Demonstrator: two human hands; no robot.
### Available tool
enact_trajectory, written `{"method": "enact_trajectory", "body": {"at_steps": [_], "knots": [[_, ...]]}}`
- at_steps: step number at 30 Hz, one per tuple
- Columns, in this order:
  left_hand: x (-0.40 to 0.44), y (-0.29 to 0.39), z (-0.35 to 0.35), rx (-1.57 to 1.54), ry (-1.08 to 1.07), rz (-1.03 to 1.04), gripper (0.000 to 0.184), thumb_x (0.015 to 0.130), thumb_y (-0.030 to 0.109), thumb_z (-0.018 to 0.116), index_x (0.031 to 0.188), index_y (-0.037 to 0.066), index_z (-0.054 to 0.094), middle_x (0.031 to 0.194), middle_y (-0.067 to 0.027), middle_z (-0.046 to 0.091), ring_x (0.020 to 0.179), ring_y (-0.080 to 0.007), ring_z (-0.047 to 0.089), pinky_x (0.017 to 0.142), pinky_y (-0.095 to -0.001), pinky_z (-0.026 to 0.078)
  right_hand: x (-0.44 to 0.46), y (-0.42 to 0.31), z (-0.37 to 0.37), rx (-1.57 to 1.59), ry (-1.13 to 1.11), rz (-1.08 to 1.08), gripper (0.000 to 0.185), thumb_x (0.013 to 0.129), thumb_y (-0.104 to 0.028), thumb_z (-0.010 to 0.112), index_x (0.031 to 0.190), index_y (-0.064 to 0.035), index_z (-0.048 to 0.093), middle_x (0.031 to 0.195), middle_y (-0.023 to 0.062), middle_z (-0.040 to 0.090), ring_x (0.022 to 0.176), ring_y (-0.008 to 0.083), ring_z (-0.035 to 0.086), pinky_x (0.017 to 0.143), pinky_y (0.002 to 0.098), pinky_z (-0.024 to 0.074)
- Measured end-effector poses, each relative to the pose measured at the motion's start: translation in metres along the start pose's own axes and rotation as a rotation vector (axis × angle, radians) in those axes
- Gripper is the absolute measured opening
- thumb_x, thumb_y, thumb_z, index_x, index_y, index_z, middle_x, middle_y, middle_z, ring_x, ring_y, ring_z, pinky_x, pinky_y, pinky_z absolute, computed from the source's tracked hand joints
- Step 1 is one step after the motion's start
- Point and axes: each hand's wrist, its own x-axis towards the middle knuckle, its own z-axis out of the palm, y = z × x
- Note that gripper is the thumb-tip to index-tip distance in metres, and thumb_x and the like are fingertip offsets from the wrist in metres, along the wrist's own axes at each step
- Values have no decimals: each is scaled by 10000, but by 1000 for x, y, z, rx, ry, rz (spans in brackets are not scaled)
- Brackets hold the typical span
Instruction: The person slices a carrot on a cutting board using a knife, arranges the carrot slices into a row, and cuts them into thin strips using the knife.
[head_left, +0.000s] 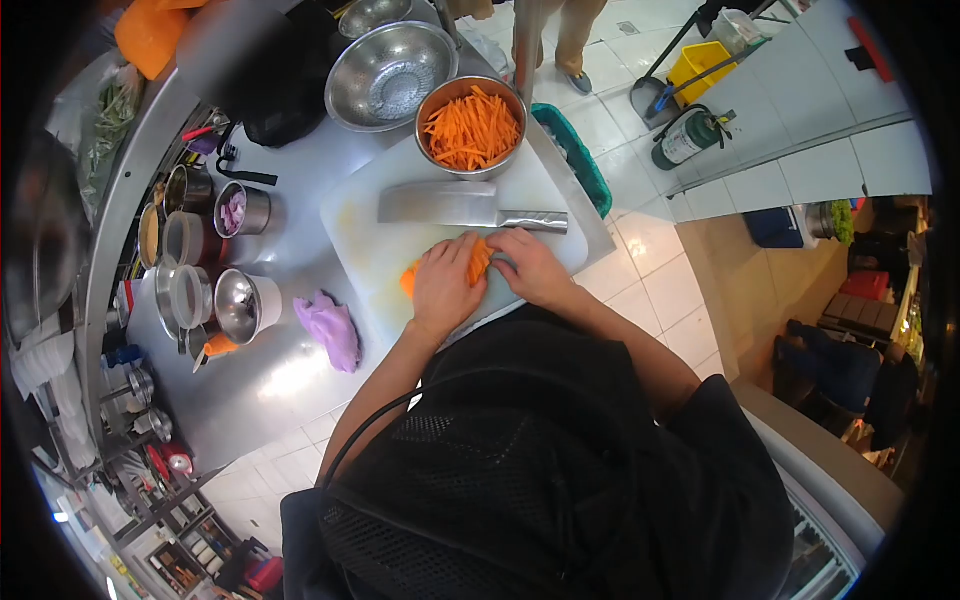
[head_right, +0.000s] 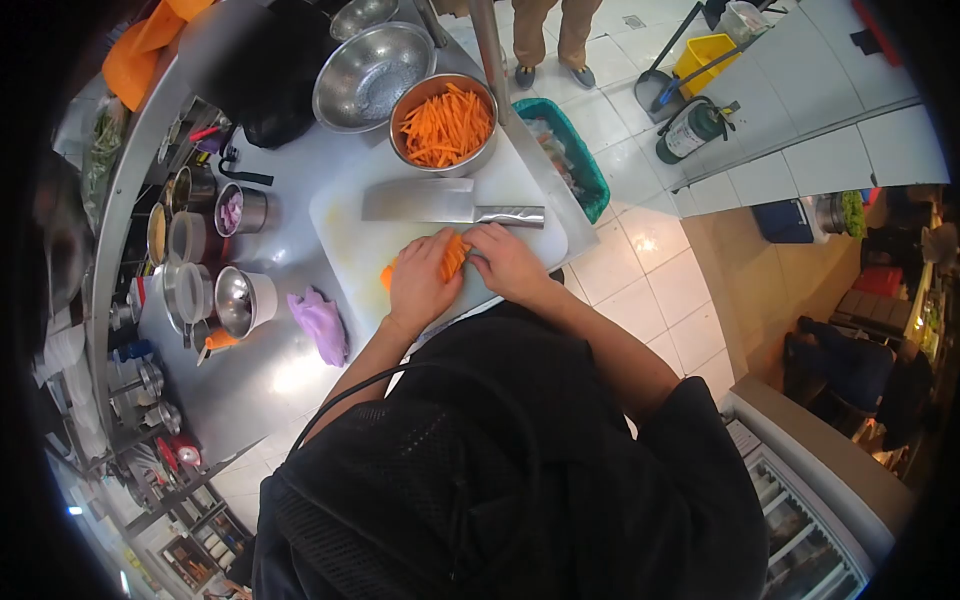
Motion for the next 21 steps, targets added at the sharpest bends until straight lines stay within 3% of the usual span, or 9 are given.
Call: {"method": "enact_trajectory", "body": {"at_steps": [3, 8, 13, 15, 16, 17, 18, 19, 21], "knots": [[0, -9, 9, -10, 61, 59, 719, 810, 268, 779, 1449, 19, 559, 1439, -151, 622, 1270, -343, 591, 1105, -466, 440, 2, 2, 0, -22, 17, -49, 349, 862, -9, 712, 1201, -19, 629, 1165, 167, 657, 1117, 392, 613, 979, 471, 514], [-6, -6, -14, -53, 44, 136, 777, 850, 443, 782, 1474, 39, 554, 1479, -160, 602, 1384, -359, 545, 1182, -507, 372, 3, -3, -1, -11, -5, -6, 349, 864, -11, 703, 1206, -25, 633, 1156, 177, 649, 1123, 407, 606, 965, 493, 513], [-31, -32, -28, 171, -90, 152, 915, 852, 708, 711, 1583, 207, 485, 1635, -112, 463, 1551, -389, 338, 1232, -652, 189, -7, 9, 6, -110, 29, -96, 448, 827, 27, 690, 1269, -15, 630, 1242, 214, 642, 1176, 419, 616, 1025, 491, 520], [-30, -40, -32, 268, -133, 168, 958, 845, 741, 698, 1613, 225, 447, 1670, -112, 412, 1559, -390, 322, 1235, -630, 212, -4, -2, -1, -128, -20, -161, 513, 837, -5, 687, 1343, -17, 608, 1362, 233, 608, 1288, 421, 578, 1119, 505, 473], [-27, -41, -31, 192, -119, 195, 965, 846, 738, 699, 1617, 217, 440, 1681, -111, 394, 1558, -390, 322, 1234, -614, 231, 0, -18, -14, -194, -158, -177, 575, 889, -116, 705, 1431, 1, 554, 1482, 235, 549, 1398, 420, 507, 1194, 518, 401], [-33, -40, -28, 107, -119, 212, 972, 847, 734, 701, 1621, 208, 434, 1692, -109, 376, 1556, -390, 323, 1232, -598, 249, 2, -19, -11, -187, -165, -181, 575, 889, -116, 705, 1431, 1, 554, 1482, 235, 549, 1398, 420, 507, 1194, 518, 401], [-31, -39, -27, 147, -84, 224, 947, 856, 703, 715, 1595, 167, 464, 1672, -117, 406, 1528, -386, 371, 1213, -545, 313, 3, -20, -8, -219, -191, -248, 624, 908, -180, 710, 1469, 14, 519, 1519, 233, 522, 1432, 416, 477, 1212, 523, 375], [-30, -42, -22, 138, -92, 209, 947, 856, 703, 715, 1595, 167, 464, 1672, -117, 406, 1528, -386, 371, 1213, -545, 313, 6, -25, -10, -248, -220, -313, 680, 926, -243, 715, 1506, 27, 484, 1555, 232, 496, 1465, 413, 446, 1229, 529, 349], [-31, -49, -12, 65, -31, 217, 908, 828, 637, 776, 1524, 103, 541, 1590, -141, 506, 1453, -387, 478, 1165, -530, 381, 9, -24, -8, -242, -296, -270, 725, 946, -292, 712, 1531, 48, 451, 1576, 231, 484, 1475, 403, 446, 1240, 516, 339]]}}
